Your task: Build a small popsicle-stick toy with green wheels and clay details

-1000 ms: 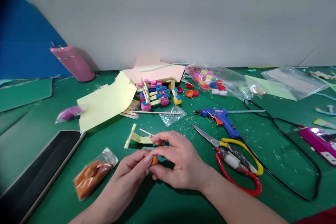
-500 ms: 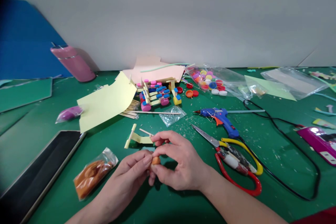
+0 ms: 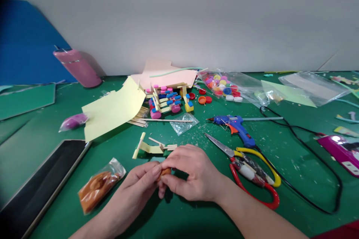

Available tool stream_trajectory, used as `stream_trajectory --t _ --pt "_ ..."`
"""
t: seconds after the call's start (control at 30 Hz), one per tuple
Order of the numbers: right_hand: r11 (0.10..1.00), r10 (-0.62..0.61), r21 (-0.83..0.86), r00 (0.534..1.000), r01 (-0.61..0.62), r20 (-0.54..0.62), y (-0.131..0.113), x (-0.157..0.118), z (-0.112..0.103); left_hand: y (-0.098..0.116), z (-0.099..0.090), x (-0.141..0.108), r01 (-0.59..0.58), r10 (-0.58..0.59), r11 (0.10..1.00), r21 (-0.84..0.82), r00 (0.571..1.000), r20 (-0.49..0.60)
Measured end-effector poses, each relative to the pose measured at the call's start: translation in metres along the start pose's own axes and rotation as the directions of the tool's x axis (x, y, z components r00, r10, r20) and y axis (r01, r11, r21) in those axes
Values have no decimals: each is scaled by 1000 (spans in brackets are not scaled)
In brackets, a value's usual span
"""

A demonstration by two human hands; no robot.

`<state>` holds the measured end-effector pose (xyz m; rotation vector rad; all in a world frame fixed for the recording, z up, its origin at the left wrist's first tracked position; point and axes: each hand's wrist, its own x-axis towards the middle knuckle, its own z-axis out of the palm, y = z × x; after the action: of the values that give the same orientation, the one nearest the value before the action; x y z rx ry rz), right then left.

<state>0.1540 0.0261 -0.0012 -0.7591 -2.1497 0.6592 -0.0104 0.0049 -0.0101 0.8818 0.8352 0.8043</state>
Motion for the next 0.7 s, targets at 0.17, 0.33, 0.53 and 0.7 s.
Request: stream_trajectory --t 0.17,0.33,0.53,0.7 --pt "1000 -5 -12 1000 5 -19 -3 0 1 1 1 -2 71 -61 988 -135 995 77" --pt "994 42 -99 992 -54 -121 -4 -2 4 2 2 -1 81 -63 981 -178 992 105" --pt "975 96 -172 963 -142 -252 1 -4 5 5 2 -1 70 -40 973 -222 989 139" --pt "982 139 -82 945 -170 -296 4 -6 3 5 3 -2 81 -49 971 -223 989 142"
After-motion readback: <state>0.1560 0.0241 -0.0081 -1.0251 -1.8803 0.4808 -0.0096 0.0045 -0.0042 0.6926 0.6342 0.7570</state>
